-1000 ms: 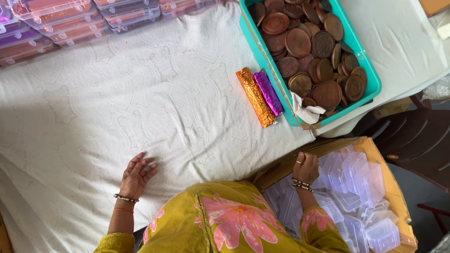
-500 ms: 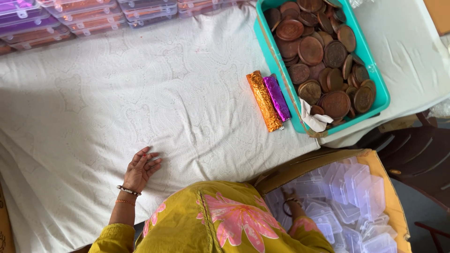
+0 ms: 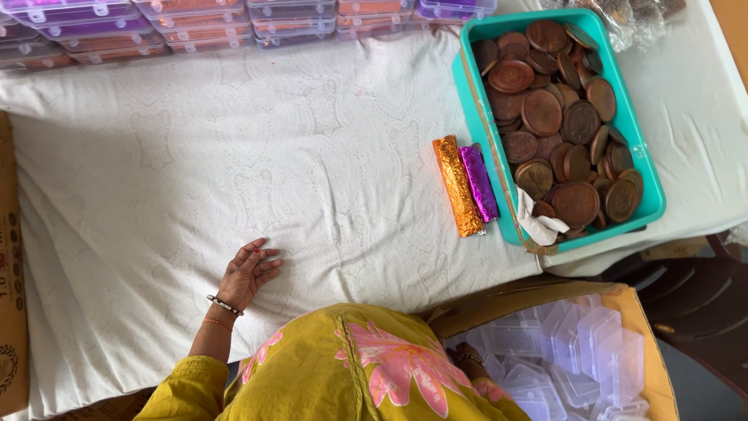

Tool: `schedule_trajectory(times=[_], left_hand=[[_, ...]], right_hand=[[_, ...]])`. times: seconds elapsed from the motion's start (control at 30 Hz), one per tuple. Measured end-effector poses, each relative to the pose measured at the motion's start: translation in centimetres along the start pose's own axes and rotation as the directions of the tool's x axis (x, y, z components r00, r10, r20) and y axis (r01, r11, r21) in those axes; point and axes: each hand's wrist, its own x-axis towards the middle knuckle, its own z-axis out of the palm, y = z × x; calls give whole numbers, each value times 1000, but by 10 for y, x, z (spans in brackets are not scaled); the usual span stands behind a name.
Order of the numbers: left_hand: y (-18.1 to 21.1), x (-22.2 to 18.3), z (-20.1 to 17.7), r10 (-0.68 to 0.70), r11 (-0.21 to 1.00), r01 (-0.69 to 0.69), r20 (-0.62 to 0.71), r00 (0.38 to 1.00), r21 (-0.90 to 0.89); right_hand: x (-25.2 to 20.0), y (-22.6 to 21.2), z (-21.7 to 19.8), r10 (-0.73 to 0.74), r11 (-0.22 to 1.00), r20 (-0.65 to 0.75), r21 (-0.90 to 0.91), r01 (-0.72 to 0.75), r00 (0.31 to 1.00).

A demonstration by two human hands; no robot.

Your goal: Wrapping wooden sticks in foil and decorative paper and placing them into plastic cases.

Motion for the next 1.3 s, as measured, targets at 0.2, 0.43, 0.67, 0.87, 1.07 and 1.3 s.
schedule_trajectory(times=[0.2, 0.43, 0.67, 0.87, 1.07, 1.3], left_hand=[[0, 1, -1, -5, 1000, 5, 10, 1000, 8], [2, 0, 0, 1, 1000, -1, 9, 1000, 20], [2, 1, 2, 6, 1000, -6, 8, 1000, 25], [1, 0, 1, 11, 1000, -11, 18, 1000, 9], [0, 1, 0, 20, 1000, -20, 33, 999, -7], [0, 1, -2, 21, 999, -19, 55, 998, -36]], right_hand=[[-126, 19, -21, -109, 992, 46, -57, 112, 993], [-150, 24, -5, -239, 961, 126, -109, 253, 963], [-121, 20, -13, -352, 912, 207, -144, 384, 913], [-22, 66, -35, -435, 855, 279, -169, 490, 856], [-61, 15, -164, -289, 908, 148, -269, 320, 946], [-205, -85, -305, -148, 888, 30, -436, 146, 989]])
